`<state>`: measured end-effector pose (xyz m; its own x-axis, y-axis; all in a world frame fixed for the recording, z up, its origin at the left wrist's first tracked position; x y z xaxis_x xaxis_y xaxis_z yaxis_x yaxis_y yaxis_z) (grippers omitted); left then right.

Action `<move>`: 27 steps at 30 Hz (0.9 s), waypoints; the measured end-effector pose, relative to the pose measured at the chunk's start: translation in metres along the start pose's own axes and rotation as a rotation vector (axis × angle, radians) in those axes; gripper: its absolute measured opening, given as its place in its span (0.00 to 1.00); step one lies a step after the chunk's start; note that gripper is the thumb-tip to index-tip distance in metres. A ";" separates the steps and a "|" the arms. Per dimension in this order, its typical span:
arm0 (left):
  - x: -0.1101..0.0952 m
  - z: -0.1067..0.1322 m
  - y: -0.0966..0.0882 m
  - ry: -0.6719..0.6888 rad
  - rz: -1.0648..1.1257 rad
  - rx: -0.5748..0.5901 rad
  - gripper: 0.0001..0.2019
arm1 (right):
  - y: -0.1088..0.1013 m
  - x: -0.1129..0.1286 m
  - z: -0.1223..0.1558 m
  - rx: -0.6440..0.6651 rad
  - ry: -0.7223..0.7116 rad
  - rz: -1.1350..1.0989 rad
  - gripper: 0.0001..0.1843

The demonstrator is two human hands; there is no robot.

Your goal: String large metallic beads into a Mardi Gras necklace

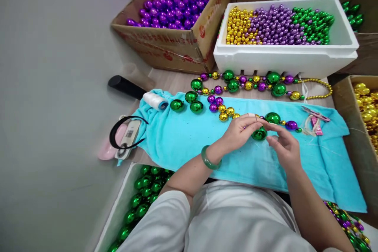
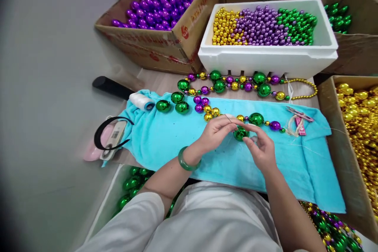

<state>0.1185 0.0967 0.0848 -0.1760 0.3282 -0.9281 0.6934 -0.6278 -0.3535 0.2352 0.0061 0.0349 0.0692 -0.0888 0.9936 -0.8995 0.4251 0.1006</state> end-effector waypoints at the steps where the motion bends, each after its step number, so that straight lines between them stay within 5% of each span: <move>1: -0.004 -0.005 0.000 0.001 0.005 0.007 0.14 | 0.004 -0.002 -0.003 0.021 0.032 -0.038 0.14; 8: -0.005 -0.038 -0.004 -0.119 0.220 -0.046 0.15 | -0.001 -0.036 -0.022 0.009 0.221 -0.225 0.13; 13: 0.006 -0.078 -0.004 -0.129 0.214 0.125 0.25 | -0.013 -0.060 -0.023 0.022 0.321 -0.341 0.13; 15: 0.006 -0.119 -0.029 -0.084 0.065 0.084 0.26 | -0.018 -0.066 -0.021 0.003 0.338 -0.381 0.13; 19: -0.004 -0.226 -0.107 -0.001 -0.531 -0.272 0.15 | -0.017 -0.073 -0.019 0.006 0.353 -0.439 0.13; 23: 0.019 -0.312 -0.097 -0.082 -1.006 0.015 0.12 | -0.019 -0.080 -0.019 0.013 0.381 -0.480 0.13; 27: 0.044 -0.339 -0.073 -0.163 -1.090 0.192 0.13 | -0.025 -0.086 -0.019 -0.004 0.399 -0.506 0.12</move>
<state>0.2972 0.3962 0.1090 -0.7232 0.6818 -0.1102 -0.0042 -0.1640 -0.9865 0.2595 0.0203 -0.0524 0.6402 0.0622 0.7657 -0.7121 0.4221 0.5611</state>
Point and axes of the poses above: each hand's wrist, its own z-axis away from the middle knuckle, its own y-axis out of the palm, x = y × z, the point moved 10 cm from there along -z, towards the middle knuckle, and after that the axes turned 10 degrees about -z, right-handed, at the moved point
